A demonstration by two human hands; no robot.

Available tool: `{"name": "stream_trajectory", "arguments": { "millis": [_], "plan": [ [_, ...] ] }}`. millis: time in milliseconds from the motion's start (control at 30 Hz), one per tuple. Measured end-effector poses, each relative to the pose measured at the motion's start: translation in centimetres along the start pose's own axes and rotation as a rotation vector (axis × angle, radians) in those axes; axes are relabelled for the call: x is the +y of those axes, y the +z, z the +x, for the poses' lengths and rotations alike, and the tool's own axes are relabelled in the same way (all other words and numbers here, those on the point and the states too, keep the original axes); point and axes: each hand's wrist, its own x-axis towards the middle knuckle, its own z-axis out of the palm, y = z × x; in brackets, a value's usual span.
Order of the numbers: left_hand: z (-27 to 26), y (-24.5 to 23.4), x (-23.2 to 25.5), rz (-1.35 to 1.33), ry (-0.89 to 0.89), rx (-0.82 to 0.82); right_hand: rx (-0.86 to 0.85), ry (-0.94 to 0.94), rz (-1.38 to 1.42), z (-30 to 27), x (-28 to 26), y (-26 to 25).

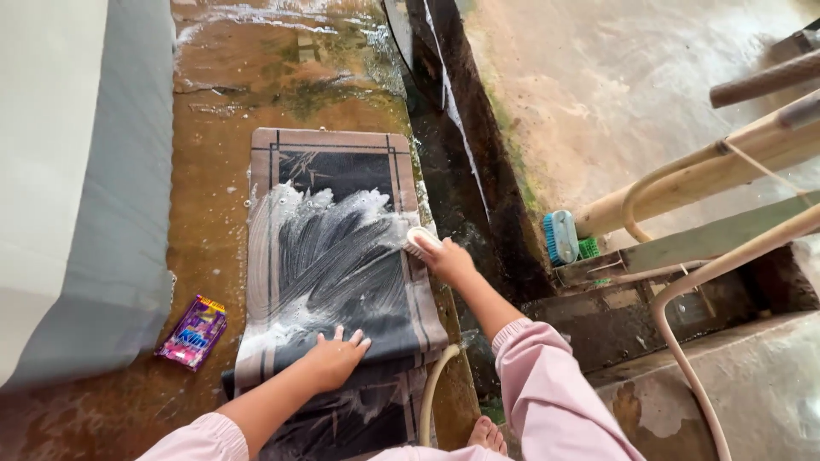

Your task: Washing and scrubbing a black rubber mat with soap and water.

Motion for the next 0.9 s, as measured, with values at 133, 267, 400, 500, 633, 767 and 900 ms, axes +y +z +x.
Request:
{"name": "stream_trajectory", "arguments": {
  "millis": [133, 267, 400, 500, 633, 767, 900],
  "plan": [
    [0.4, -2.7, 2.3, -0.045, -0.025, -0.012, -0.064, 0.067, 0.193, -1.8, 0.0, 1.3],
    [2.6, -3.5, 3.4, -0.096, 0.027, 0.055, -0.226, -0.164, 0.177, -6.8, -2.5, -1.0],
    [3.6, -4.5, 4.6, -0.057, 0.019, -0.061, 0.346, -0.468, 0.017, -0.8, -0.9, -0.1],
    [4.4, -4.4, 4.2, -0.050, -0.006, -0.118, 0.401, -0.292, 0.080, 5.5, -1.2, 0.4],
    [5.3, -4.7, 4.2, -0.044, -0.011, -0.156, 0.269, -0.194, 0.096, -0.3, -1.7, 1.5],
    [5.4, -5.3, 3.9, -0.034, -0.010, -0.248, 0.085, -0.523, 0.140, -5.3, 0.2, 1.9],
    [5.5, -6.1, 4.0, -0.041, -0.012, -0.272, 0.283, -0.247, -0.013, 6.3, 2.6, 1.3]
  ]
}}
